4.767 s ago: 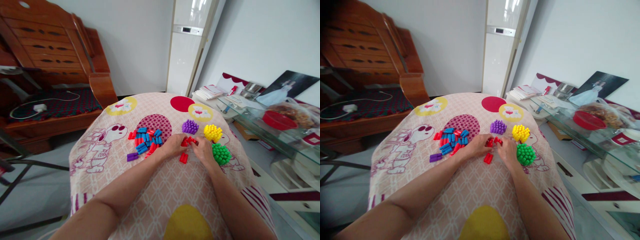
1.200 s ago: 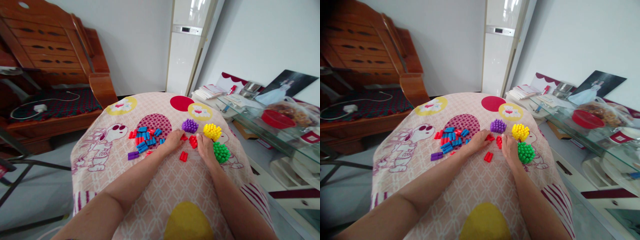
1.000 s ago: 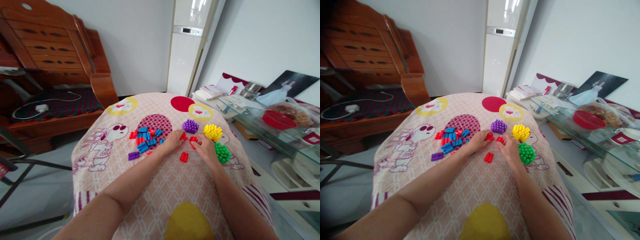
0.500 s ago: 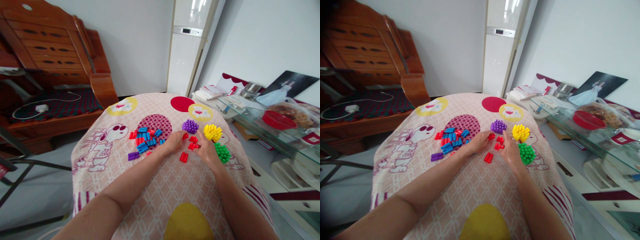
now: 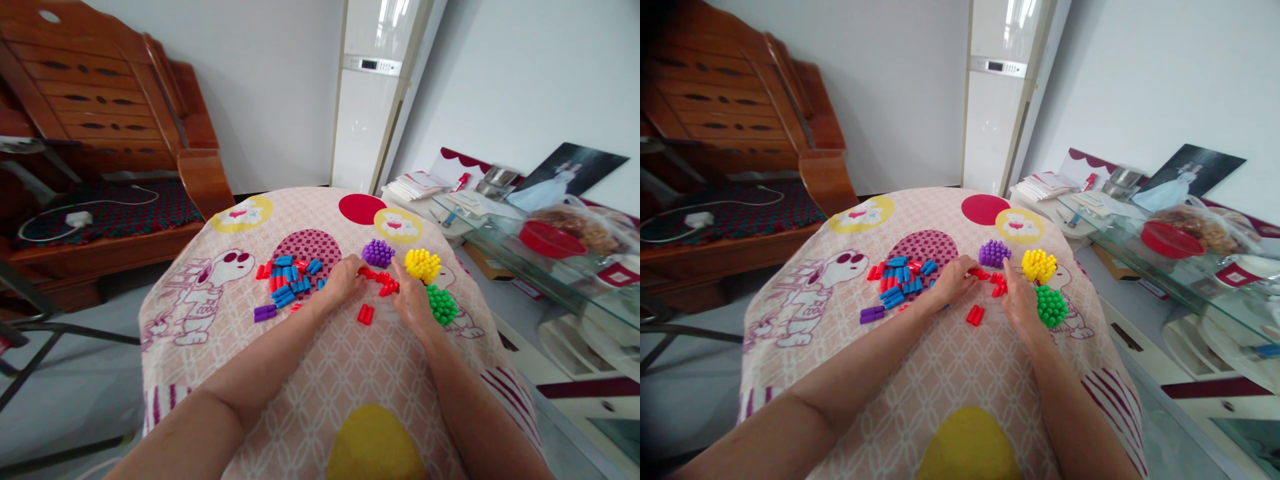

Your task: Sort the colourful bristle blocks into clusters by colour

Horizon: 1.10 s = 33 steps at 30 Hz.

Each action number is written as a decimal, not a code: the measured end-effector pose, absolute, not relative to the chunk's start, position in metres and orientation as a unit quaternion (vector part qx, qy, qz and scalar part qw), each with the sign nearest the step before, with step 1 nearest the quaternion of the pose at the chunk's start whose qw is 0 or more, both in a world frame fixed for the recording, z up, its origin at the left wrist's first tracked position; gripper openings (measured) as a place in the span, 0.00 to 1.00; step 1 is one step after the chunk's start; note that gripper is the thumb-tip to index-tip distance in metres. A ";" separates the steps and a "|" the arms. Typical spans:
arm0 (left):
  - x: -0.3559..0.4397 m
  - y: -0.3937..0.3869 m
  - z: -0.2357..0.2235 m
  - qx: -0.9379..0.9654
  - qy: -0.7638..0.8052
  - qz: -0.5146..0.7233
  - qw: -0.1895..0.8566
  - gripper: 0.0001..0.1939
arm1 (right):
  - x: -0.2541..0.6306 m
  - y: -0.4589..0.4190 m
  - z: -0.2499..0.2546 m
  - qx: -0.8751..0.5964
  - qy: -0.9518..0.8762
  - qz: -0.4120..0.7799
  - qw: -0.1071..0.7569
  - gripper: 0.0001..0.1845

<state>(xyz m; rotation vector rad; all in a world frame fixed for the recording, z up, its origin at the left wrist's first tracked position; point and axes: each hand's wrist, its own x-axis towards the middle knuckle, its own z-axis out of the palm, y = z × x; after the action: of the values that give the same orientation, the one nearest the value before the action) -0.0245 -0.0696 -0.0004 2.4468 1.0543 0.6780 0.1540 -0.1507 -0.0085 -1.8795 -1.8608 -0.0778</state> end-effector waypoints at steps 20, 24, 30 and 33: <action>-0.006 -0.079 -0.014 0.792 0.357 0.258 0.424 0.28 | 0.160 -0.145 -0.007 -0.671 -0.681 0.063 0.288 0.27; -0.006 -0.079 -0.015 0.827 0.338 0.237 0.382 0.35 | 0.158 -0.145 -0.008 -0.674 -0.669 0.060 0.307 0.27; -0.005 -0.079 -0.015 0.844 0.339 0.232 0.346 0.24 | 0.155 -0.146 -0.007 -0.671 -0.672 0.068 0.305 0.21; -0.005 -0.078 -0.014 0.838 0.363 0.241 0.328 0.23 | 0.155 -0.147 -0.007 -0.657 -0.685 0.064 0.309 0.21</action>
<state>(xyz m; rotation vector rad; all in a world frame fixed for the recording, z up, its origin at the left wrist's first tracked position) -0.0048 -0.0781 -0.0143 2.1937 0.9515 0.6302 0.1548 -0.1469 -0.0073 -1.7355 -1.8103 0.1681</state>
